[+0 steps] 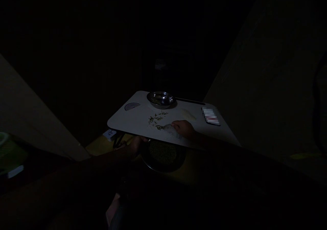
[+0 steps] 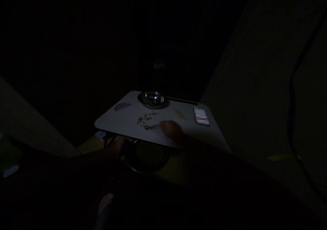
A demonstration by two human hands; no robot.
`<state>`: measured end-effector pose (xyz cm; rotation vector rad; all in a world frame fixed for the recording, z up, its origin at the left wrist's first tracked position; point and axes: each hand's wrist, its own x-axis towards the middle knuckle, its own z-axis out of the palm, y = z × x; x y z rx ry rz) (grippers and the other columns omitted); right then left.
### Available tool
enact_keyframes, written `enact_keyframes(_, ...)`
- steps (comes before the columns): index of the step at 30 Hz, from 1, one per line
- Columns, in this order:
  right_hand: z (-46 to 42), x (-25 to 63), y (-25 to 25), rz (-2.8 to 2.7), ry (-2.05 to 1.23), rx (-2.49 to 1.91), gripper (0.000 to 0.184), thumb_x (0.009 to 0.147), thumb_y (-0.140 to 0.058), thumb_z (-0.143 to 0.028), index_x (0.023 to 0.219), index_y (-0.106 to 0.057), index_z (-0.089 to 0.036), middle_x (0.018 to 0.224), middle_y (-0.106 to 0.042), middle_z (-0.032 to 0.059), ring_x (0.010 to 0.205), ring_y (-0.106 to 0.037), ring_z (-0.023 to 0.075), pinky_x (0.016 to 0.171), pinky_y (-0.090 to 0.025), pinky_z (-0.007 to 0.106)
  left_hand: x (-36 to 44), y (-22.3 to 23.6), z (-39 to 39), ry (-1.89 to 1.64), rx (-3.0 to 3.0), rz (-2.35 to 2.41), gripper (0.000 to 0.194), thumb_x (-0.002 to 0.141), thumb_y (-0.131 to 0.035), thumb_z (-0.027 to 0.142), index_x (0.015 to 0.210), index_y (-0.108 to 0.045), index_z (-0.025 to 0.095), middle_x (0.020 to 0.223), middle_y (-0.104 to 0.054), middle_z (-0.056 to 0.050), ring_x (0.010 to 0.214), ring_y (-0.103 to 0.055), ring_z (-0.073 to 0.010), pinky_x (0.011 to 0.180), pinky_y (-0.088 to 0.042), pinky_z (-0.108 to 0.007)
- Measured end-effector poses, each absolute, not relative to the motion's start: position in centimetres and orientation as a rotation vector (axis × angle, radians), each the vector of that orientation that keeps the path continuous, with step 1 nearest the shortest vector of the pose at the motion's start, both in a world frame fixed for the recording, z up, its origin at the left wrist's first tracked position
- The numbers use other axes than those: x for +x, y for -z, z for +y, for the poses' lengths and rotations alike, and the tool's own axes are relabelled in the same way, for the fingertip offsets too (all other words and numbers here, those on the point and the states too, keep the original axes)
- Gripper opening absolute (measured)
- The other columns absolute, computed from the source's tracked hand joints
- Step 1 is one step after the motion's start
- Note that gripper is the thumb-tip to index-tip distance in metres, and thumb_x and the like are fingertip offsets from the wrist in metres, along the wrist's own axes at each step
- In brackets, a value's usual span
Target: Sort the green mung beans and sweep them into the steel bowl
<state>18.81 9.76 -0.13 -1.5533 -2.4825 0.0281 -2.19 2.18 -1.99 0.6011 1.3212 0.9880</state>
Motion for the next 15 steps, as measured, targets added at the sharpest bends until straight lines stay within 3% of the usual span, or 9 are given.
enact_keyframes(15,10.5,16.6,-0.2,-2.509,0.071,-1.584,0.033,0.076,-0.024,-0.033,0.088,-0.054,-0.025,0.086,-0.058,0.0000,0.073,-0.051,0.0129,0.059,-0.033,0.022,-2.2,1.8,2.2,-0.981,0.568,1.389,0.004,0.047,-0.046,0.013,0.044,-0.048,0.015,0.037,-0.046,0.000,0.038,-0.044,-0.0134,0.042,-0.036,-0.027)
